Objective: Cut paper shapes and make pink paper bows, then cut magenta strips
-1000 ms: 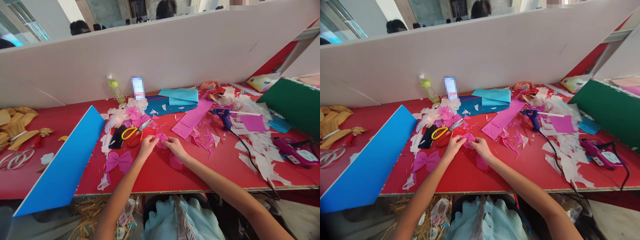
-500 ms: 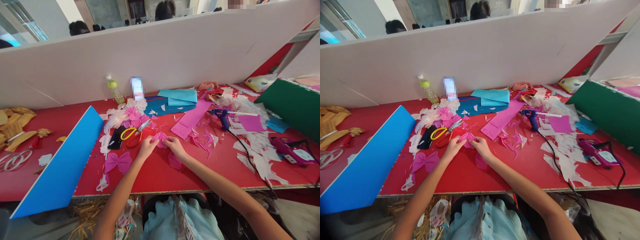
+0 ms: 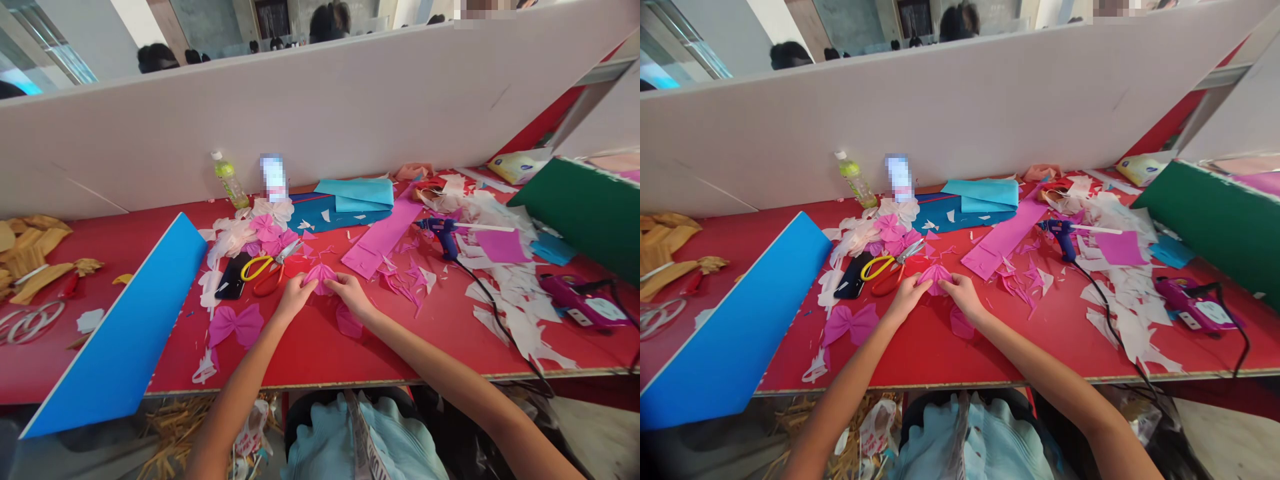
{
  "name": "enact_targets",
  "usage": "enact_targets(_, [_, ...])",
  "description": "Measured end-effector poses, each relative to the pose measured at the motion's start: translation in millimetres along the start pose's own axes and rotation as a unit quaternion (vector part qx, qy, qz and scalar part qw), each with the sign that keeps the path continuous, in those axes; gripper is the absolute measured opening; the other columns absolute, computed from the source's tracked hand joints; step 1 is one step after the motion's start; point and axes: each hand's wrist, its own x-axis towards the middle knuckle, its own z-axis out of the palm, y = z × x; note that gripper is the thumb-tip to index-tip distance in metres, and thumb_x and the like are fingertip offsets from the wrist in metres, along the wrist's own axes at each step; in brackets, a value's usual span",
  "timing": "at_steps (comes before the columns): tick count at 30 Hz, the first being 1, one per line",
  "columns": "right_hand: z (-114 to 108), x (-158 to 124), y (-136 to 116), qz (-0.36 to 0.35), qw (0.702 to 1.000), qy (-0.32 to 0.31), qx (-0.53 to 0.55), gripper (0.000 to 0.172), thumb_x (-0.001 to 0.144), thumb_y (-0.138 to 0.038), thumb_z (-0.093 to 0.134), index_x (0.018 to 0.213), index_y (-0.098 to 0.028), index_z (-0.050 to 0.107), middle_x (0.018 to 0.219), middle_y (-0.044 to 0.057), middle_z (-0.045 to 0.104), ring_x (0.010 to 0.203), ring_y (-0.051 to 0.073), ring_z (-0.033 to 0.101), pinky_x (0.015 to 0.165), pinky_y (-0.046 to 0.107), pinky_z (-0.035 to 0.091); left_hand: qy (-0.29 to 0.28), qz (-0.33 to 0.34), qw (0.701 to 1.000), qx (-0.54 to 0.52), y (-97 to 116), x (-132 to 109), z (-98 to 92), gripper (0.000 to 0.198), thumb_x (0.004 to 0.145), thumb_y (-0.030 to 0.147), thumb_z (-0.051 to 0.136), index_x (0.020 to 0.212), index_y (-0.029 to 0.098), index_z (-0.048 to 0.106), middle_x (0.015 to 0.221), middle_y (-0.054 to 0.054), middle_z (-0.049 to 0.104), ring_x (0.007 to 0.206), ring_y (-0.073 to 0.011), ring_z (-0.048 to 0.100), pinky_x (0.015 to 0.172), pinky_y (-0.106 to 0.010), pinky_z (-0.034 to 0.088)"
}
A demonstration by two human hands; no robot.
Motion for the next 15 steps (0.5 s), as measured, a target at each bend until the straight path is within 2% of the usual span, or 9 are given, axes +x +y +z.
enact_targets(7, [-0.3, 0.4, -1.7, 0.004, 1.0, 0.004, 0.007, 0.032, 0.062, -0.044, 0.067, 0.063, -0.015, 0.054, 0.057, -0.003, 0.051, 0.054, 0.009, 0.043, 0.053, 0.024, 0.032, -0.011, 0.0, 1.0, -0.024, -3.4, 0.6, 0.4, 0.027, 0.074, 0.041, 0.056, 0.074, 0.014, 0.06, 0.073, -0.002, 0.059, 0.074, -0.0167, 0.054, 0.069, -0.026, 0.043])
enact_targets(12, [1.4, -0.1, -4.9, 0.014, 0.999, -0.004, 0.037, 0.033, 0.059, -0.045, 0.068, 0.064, -0.015, 0.056, 0.058, -0.003, 0.052, 0.055, 0.009, 0.044, 0.054, 0.024, 0.033, -0.029, -0.011, 0.998, -0.052, -2.1, 0.2, 0.8, 0.03, 0.073, 0.043, 0.056, 0.079, 0.014, 0.061, 0.074, -0.002, 0.059, 0.075, -0.0168, 0.054, 0.07, -0.026, 0.043])
enact_targets(15, [1.8, -0.8, -6.7, 0.015, 0.999, 0.002, 0.044, 0.032, 0.058, -0.044, 0.069, 0.063, -0.015, 0.055, 0.058, -0.003, 0.053, 0.055, 0.009, 0.045, 0.054, 0.024, 0.033, -0.015, 0.006, 1.0, -0.026, -1.4, 0.3, 0.3, 0.029, 0.073, 0.043, 0.056, 0.073, 0.015, 0.059, 0.069, 0.0, 0.055, 0.071, -0.0151, 0.051, 0.068, -0.025, 0.041])
